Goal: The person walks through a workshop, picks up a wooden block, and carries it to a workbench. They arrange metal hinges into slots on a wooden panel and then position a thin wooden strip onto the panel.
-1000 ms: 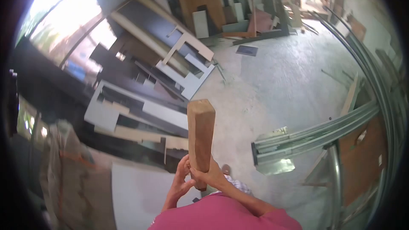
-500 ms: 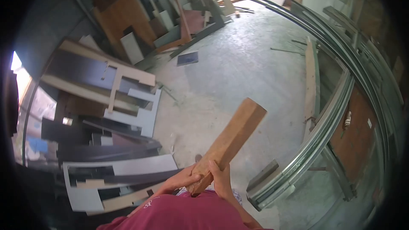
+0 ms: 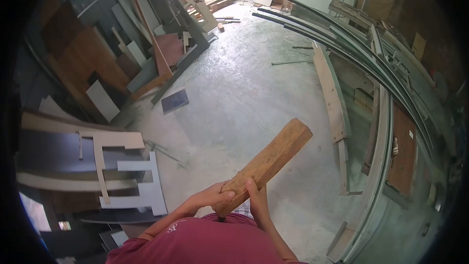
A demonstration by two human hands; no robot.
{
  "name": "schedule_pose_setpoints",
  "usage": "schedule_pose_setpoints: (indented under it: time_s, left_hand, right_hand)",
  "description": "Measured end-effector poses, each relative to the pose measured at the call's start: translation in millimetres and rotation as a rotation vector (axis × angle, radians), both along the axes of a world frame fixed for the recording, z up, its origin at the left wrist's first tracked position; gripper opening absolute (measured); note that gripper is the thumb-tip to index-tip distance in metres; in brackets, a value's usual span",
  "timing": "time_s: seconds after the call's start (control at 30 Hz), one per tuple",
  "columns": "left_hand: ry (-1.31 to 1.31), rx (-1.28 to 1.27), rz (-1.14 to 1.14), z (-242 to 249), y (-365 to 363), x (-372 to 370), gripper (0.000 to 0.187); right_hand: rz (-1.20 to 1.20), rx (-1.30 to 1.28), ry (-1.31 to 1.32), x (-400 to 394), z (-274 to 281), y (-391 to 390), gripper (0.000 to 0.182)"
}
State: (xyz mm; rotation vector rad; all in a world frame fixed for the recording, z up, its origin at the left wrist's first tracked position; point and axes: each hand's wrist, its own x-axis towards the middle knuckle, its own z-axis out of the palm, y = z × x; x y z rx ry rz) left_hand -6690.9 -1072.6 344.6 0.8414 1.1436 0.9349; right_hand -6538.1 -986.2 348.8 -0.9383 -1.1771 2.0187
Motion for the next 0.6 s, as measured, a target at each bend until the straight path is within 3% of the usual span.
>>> schedule_pose_setpoints:
  time_s: [0.27, 0.37, 0.43, 0.5, 0.6]
  left_hand:
    - [0.024, -0.028, 0.019, -24.7, 89.7, -176.2, 0.072]
    - [0.030, -0.006, 0.095, -36.5, 140.5, -240.5, 0.069]
    - [0.081, -0.049, 0.286, -36.3, 172.1, -291.0, 0.062]
    - [0.057, -0.120, 0.343, -25.7, 198.9, -343.3, 0.059]
    - [0.001, -0.132, 0.444, -12.7, 251.1, -412.2, 0.052]
  right_hand:
    - [-0.022, -0.034, -0.032, -180.3, -41.1, 92.7, 0.051]
    - [0.030, -0.041, -0.048, -259.4, -49.1, 157.0, 0.054]
    - [0.055, -0.051, -0.007, -325.6, -54.4, 198.1, 0.057]
    - [0.263, -0.167, 0.000, -381.6, -46.3, 247.0, 0.064]
    - [0.355, -0.186, 0.043, -464.9, -43.9, 301.9, 0.063]
